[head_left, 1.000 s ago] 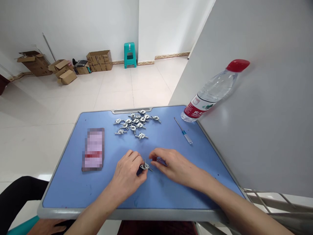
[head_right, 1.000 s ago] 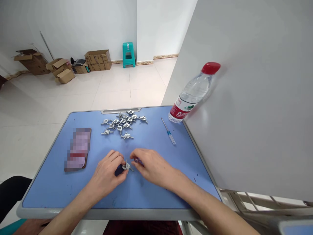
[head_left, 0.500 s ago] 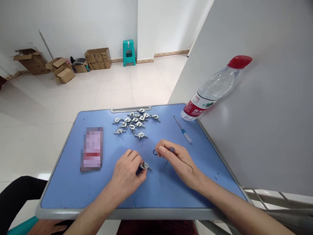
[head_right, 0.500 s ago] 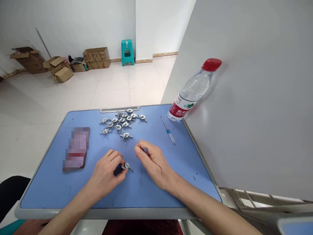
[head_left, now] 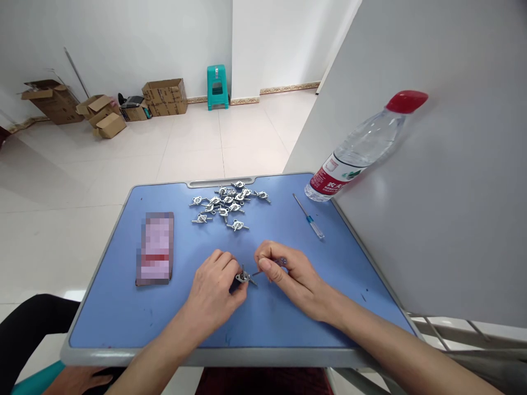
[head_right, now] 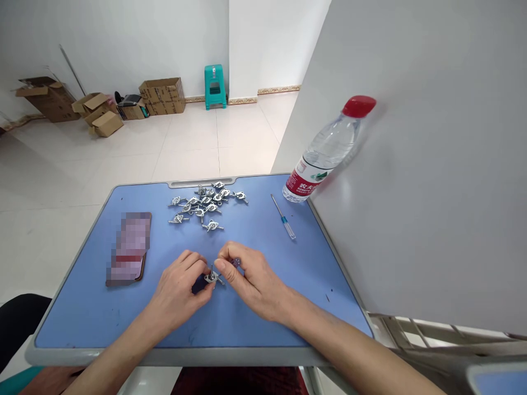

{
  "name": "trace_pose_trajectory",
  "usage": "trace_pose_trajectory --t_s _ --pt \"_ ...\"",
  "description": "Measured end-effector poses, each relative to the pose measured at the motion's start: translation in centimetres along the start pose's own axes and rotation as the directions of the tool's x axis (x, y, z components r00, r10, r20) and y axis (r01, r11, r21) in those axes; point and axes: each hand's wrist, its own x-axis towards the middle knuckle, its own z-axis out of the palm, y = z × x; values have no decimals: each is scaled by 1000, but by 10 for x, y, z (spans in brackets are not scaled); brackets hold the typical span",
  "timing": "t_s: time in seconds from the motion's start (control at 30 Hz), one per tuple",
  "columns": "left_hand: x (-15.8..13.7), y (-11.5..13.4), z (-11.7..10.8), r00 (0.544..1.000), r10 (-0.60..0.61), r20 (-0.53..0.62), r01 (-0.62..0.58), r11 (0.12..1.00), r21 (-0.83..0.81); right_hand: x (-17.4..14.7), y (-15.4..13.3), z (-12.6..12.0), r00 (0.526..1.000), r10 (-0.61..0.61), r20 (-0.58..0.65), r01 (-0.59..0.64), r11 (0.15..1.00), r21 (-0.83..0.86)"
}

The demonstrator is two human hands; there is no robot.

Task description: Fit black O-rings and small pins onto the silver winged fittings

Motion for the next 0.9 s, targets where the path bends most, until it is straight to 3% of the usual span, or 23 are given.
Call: trace_pose_trajectory --t_s 0.43,0.6,0.7,0.9 --pt "-1 -1 2 1000 -1 11 1 1000 0 0 2 5 998 -21 61 22 1000 -21" --pt "-1 -1 2 1000 2 21 -2 1000 -6 0 9 8 988 -155 -1 153 979 -133" --pt "-1 -1 1 1000 -5 17 5 1000 -17 -1 6 5 978 -199 70 209 957 -199" --pt "-2 -1 2 1000 -12 9 12 1000 -29 0 -2 -7 966 -163 201 204 958 -203"
